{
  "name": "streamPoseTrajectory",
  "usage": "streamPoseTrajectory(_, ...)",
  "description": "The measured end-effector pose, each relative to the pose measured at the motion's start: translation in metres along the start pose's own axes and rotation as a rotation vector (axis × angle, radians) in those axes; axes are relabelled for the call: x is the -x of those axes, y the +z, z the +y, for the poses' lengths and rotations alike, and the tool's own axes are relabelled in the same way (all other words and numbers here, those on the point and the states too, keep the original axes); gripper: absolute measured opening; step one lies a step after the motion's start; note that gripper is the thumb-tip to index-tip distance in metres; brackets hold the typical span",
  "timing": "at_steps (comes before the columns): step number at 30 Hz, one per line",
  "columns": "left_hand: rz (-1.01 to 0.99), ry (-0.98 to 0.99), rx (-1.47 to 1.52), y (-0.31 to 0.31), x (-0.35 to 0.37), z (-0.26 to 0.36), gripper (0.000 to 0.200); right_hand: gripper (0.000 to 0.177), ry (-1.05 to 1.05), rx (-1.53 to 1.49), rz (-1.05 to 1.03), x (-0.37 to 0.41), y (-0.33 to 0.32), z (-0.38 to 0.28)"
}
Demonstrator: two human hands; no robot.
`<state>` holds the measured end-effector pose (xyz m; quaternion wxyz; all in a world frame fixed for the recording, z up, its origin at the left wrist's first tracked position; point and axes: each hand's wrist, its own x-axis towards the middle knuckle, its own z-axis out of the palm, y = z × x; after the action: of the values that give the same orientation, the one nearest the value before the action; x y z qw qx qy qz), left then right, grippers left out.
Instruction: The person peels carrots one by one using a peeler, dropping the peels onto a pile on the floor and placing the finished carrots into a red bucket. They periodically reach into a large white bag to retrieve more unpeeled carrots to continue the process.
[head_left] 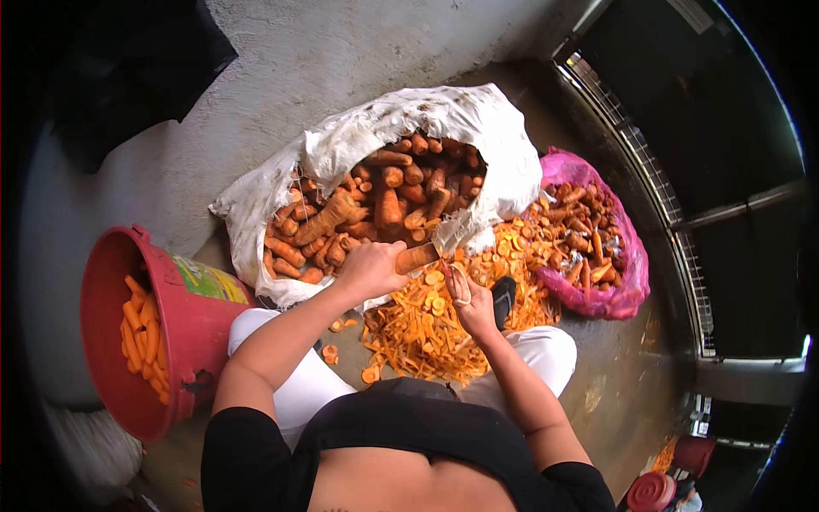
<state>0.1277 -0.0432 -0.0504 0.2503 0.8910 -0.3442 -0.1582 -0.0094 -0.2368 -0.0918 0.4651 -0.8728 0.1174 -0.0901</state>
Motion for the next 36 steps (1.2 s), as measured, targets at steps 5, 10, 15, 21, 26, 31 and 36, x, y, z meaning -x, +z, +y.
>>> streamPoseTrajectory(5, -0.213, -0.074, 0.328, 0.025, 0.012, 0.008, 0.048, 0.031, 0.064, 0.087, -0.038, 0.027, -0.009, 0.009)
streamPoseTrajectory(10, -0.459, -0.121, 0.343, 0.05, 0.035, -0.004, 0.051, 0.032, 0.086, 0.028, -0.151, 0.065, 0.0, 0.036)
streamPoseTrajectory(15, -0.474, -0.074, 0.345, 0.058, 0.059, -0.007, 0.048, 0.032, 0.156, -0.044, -0.23, 0.089, 0.005, 0.046)
streamPoseTrajectory(21, -0.469, -0.101, 0.429, 0.071, 0.075, -0.015, 0.034, 0.029, 0.057, 0.062, -0.179, 0.102, 0.031, 0.07)
streamPoseTrajectory(26, -0.545, -0.087, 0.519, 0.069, 0.081, -0.017, 0.026, 0.037, 0.14, 0.237, -0.315, 0.099, 0.018, 0.046)
streamPoseTrajectory(31, -0.382, -0.023, 0.751, 0.039, 0.085, -0.004, 0.038, 0.04, 0.247, 0.334, -0.223, 0.102, 0.019, 0.084)
streamPoseTrajectory(36, -0.321, 0.028, 0.771, 0.01, 0.09, -0.002, 0.025, 0.042, 0.468, -0.212, 0.018, 0.092, 0.04, 0.092)
